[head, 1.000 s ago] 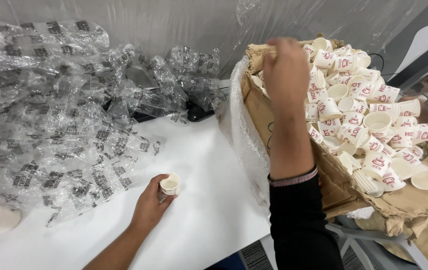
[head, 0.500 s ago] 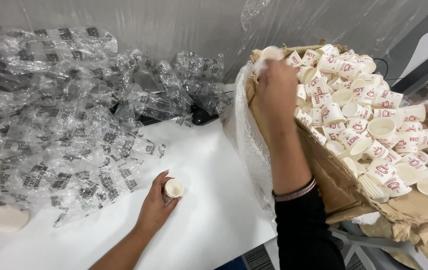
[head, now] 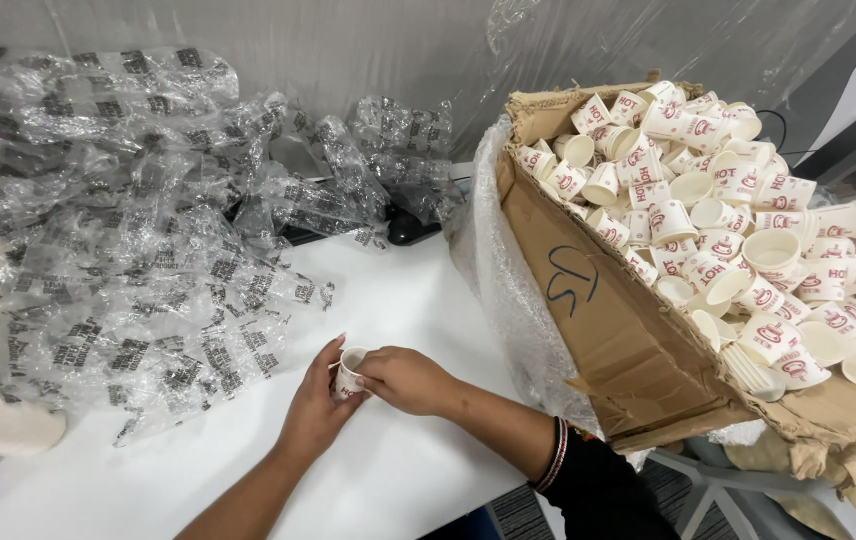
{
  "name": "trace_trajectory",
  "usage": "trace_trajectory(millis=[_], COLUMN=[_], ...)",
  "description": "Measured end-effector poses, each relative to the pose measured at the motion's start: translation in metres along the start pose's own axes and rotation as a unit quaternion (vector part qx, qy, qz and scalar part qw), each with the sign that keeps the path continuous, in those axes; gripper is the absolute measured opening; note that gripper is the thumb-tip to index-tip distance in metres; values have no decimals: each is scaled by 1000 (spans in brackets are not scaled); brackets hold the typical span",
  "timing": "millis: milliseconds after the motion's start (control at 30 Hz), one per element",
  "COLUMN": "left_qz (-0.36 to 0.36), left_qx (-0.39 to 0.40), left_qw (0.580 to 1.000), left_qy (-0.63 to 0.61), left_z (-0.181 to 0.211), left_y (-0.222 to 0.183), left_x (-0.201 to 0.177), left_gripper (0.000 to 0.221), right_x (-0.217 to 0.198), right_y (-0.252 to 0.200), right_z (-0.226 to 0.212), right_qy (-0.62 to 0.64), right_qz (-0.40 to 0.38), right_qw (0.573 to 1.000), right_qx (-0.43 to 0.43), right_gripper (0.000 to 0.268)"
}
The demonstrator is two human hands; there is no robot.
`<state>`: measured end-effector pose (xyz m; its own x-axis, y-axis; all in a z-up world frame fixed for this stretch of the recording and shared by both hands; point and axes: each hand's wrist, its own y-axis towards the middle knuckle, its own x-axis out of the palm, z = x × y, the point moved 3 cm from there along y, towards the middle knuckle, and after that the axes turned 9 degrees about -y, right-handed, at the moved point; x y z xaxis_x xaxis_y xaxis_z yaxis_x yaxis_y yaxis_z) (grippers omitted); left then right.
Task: The recorder takes a stack of small paper cups and slides them into a long plastic sleeve for packaging.
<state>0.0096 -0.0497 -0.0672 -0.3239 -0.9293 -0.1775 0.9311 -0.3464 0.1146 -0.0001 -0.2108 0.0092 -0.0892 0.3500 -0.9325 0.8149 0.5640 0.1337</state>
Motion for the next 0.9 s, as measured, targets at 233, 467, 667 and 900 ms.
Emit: trace_trajectory(millis=[233,467,667,900], left_qz=[-40,9,4,14], left_qx=[45,-7,-5,-10], left_qw=[998,1000,1000,1000], left_qy=[-9,-13,-9,13], left_z=[2,14,16,14], left_y=[0,-1,-1,-1], left_x=[2,-1,-2,-1], left_gripper=[61,29,31,60], right_x=[-35,-240,-269,-257], right_y=[-9,-70,-181,-186], right_z=[-15,0,51,67], right_qy=[37,-379,-461,-390], right_qz=[-202,341,405,345], right_qw=[974,838,659,731], right_qx=[97,193,435,441], right_gripper=[27,34,24,37])
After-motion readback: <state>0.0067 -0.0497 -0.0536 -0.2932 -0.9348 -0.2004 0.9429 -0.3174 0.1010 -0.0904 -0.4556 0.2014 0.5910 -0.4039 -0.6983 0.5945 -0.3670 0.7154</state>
